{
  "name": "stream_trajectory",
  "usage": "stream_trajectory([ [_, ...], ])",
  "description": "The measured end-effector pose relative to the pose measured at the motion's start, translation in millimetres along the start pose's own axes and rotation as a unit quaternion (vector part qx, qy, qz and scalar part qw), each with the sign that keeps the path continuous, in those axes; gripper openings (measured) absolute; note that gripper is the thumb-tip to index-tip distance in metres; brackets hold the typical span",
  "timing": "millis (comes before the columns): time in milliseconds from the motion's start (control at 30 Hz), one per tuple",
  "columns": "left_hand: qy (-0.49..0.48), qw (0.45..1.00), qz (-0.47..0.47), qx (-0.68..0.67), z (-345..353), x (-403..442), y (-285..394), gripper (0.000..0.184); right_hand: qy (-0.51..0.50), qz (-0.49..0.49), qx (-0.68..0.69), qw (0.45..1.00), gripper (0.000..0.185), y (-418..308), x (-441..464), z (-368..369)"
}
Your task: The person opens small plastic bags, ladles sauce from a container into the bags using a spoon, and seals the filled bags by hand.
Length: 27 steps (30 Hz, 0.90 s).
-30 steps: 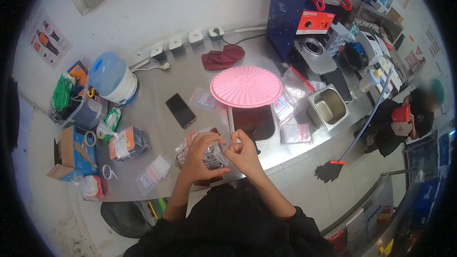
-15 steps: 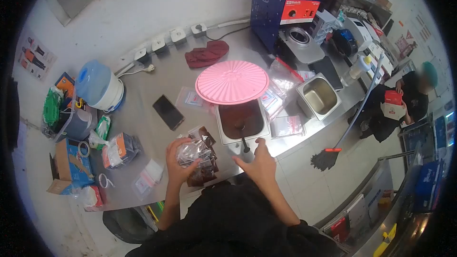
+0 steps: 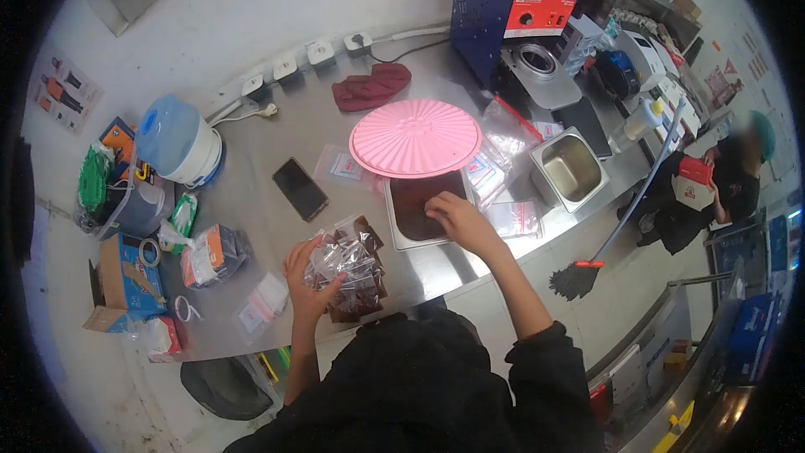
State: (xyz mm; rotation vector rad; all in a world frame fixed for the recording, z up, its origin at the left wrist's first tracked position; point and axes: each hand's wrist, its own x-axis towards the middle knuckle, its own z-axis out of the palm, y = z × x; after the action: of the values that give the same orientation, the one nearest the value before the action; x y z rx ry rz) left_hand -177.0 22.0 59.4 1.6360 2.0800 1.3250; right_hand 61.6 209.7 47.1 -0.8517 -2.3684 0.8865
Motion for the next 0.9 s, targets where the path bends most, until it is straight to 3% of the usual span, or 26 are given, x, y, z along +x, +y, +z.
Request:
stream_trajectory([
  [133,0.001,1.0,-0.025,0.007,2.7,-3.0,-2.8,0.064,-0.036,-0.083,-0.086,0.992,0.011,21.2,-7.7,1.8],
  [200,0.007,1.0,-0.022,0.013,3.2,-3.4,-3.1,0.065,-0.004,0.023,0.064,0.998,0.011,26.4,-14.3,9.7],
  [333,0.022,0.999,-0.043,-0.016,4.7,-3.9,1.8,0.068,0.045,0.1,0.216,0.97,0.016,44.8,-29.2,18.1],
  [400,0.033,0.998,-0.053,-0.021,5.0,-4.9,1.8,0.068,0.049,0.238,0.284,0.927,0.026,41.1,-37.8,6.7],
  [433,0.025,0.999,-0.048,-0.009,4.7,-4.9,0.7,0.067,0.05,0.238,0.284,0.928,0.026,41.3,-42.4,4.5],
  [500,0.017,0.999,-0.042,0.001,5.3,-4.6,-0.9,0.066,0.14,0.306,0.366,0.868,0.034,41.1,-55.9,2.9],
  [567,0.025,0.998,-0.051,0.01,7.1,-5.0,-1.7,0.064,0.15,0.326,0.375,0.855,0.037,39.0,-67.3,6.0],
  [633,0.031,0.997,-0.064,0.008,11.2,-4.1,-1.6,0.064,0.205,0.378,0.45,0.783,0.035,32.6,-76.6,11.2],
  [833,0.014,0.993,-0.082,-0.081,36.7,6.6,-9.1,0.066,0.245,0.379,0.58,0.678,0.031,27.0,-94.7,20.4],
  [900,0.001,0.991,-0.067,-0.113,45.8,14.8,-7.7,0.066,0.266,0.334,0.632,0.647,0.032,22.9,-93.0,16.3],
])
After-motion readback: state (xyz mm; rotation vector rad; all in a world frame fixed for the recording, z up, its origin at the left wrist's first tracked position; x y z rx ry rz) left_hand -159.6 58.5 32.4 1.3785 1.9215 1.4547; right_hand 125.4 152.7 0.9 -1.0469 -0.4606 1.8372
